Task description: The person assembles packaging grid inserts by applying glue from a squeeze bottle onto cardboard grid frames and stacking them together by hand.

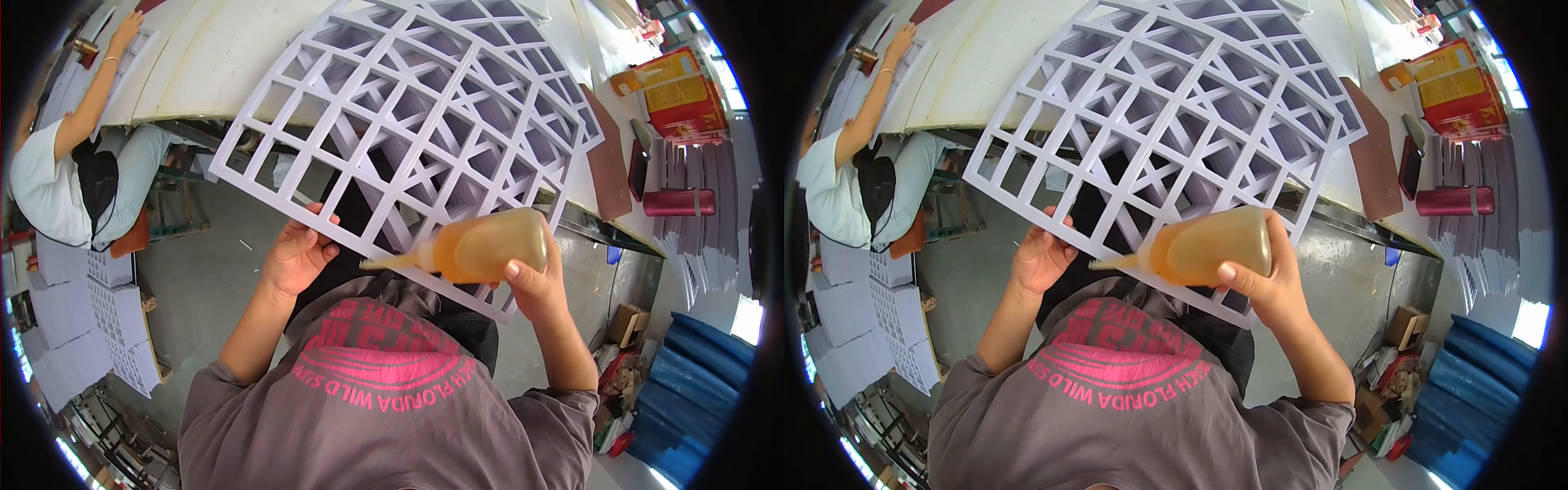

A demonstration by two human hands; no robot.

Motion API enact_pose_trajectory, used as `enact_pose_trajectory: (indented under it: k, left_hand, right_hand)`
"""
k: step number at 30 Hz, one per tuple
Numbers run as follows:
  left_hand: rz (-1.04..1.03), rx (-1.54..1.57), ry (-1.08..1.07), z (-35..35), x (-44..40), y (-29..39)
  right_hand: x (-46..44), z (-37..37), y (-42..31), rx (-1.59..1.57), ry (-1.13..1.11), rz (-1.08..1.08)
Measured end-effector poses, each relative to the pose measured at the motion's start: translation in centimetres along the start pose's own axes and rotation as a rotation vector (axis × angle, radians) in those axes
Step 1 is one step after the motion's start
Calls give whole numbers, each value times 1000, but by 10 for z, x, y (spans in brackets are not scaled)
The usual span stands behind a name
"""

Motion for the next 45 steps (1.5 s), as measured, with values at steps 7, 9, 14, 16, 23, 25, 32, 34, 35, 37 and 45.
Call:
enact_pose_trajectory:
  k: [7,9,14,16,23,25,32,34,35,37,45]
  left_hand:
    - [-129,87,-13,-8,-17,30]
    - [-115,93,30,-2,-18,32]
    - [-95,23,66,2,-9,26]
    - [-70,8,79,3,-5,21]
    - [-12,-58,-3,-3,-5,13]
    - [8,-60,-11,-4,-7,12]
    - [10,-55,8,-3,-12,11]
    - [18,-36,2,-4,-11,9]
    - [18,-38,2,-4,-12,9]
    - [17,-51,-7,-5,-14,10]
    - [-185,-111,66,-1,-22,50]
  right_hand:
    - [-55,94,-41,-367,307,194]
    - [-74,125,-60,-336,478,315]
    - [-109,177,-72,-143,527,376]
    - [-110,184,-71,-94,573,389]
    - [-63,156,-55,-73,470,332]
    - [-43,144,-40,-86,435,274]
    - [33,82,2,-50,335,103]
    - [48,70,11,-47,302,86]
    - [53,65,14,-36,283,84]
    - [57,58,14,-9,251,95]
    - [22,161,-29,-468,506,267]
Point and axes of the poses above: each hand's wrist, its own x-axis away from the middle knuckle, its own z-axis out of the back of the hand, y = z × x, the point moved 9 cm from there along -x, towards the middle knuckle, and after that the axes turned 5 degrees about y, right-handed, at the moved point
